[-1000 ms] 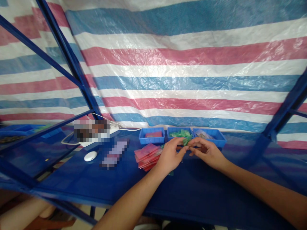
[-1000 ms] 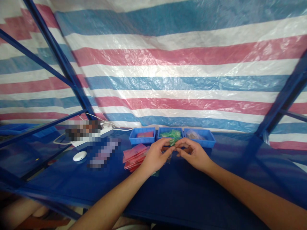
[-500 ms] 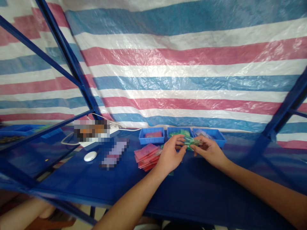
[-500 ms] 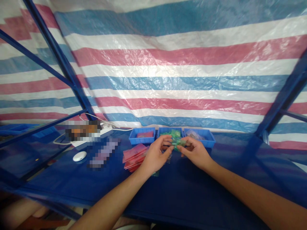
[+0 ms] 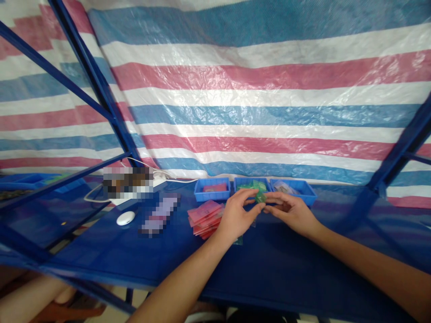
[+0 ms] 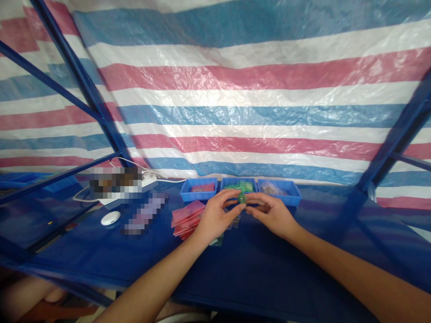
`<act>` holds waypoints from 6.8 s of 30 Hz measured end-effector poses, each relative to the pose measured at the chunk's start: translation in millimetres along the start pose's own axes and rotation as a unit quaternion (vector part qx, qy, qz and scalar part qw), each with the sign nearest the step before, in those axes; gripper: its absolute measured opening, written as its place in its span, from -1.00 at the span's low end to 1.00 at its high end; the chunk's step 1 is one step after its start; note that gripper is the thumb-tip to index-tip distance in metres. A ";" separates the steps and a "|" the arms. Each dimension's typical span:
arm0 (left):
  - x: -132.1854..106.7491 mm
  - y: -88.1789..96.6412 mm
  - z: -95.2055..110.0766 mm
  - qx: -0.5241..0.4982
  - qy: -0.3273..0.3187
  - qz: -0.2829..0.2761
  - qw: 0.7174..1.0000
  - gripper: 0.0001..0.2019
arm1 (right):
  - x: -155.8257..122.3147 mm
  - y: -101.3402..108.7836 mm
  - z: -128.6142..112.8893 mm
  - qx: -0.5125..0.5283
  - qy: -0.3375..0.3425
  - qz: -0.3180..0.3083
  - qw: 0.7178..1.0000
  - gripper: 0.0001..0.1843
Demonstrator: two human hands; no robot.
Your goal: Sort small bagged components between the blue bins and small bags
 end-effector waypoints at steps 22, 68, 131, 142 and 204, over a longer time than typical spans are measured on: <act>0.3 4.3 7.7 0.095 0.002 -0.007 0.995 -0.67 | 0.1 3.2 -7.0 -0.054 0.025 0.038 0.997 -0.53; 0.5 1.7 13.1 0.121 -0.044 -0.023 0.991 -0.72 | -6.7 -0.5 -31.0 -0.078 0.080 0.054 0.992 -0.72; -14.1 -10.4 0.5 0.314 -0.099 -0.230 0.916 -0.65 | 3.1 5.1 1.9 -0.145 0.038 0.049 0.988 -0.62; 0.0 3.6 22.6 0.096 -0.072 -0.063 0.991 -0.78 | -2.3 -8.2 -5.2 -0.110 0.017 -0.020 0.994 -0.63; -7.3 -22.5 10.3 0.014 0.024 -0.111 0.993 -0.64 | -7.4 -28.4 -3.5 0.048 -0.051 -0.126 0.990 -0.78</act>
Point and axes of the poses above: each hand's wrist, its own x-axis towards the middle knuckle, its own y-axis out of the back of the hand, z = x × y, the point moved 8 cm from there along x, towards the middle knuckle, and after that the axes turned 2 degrees about z, right-handed, at the moved point
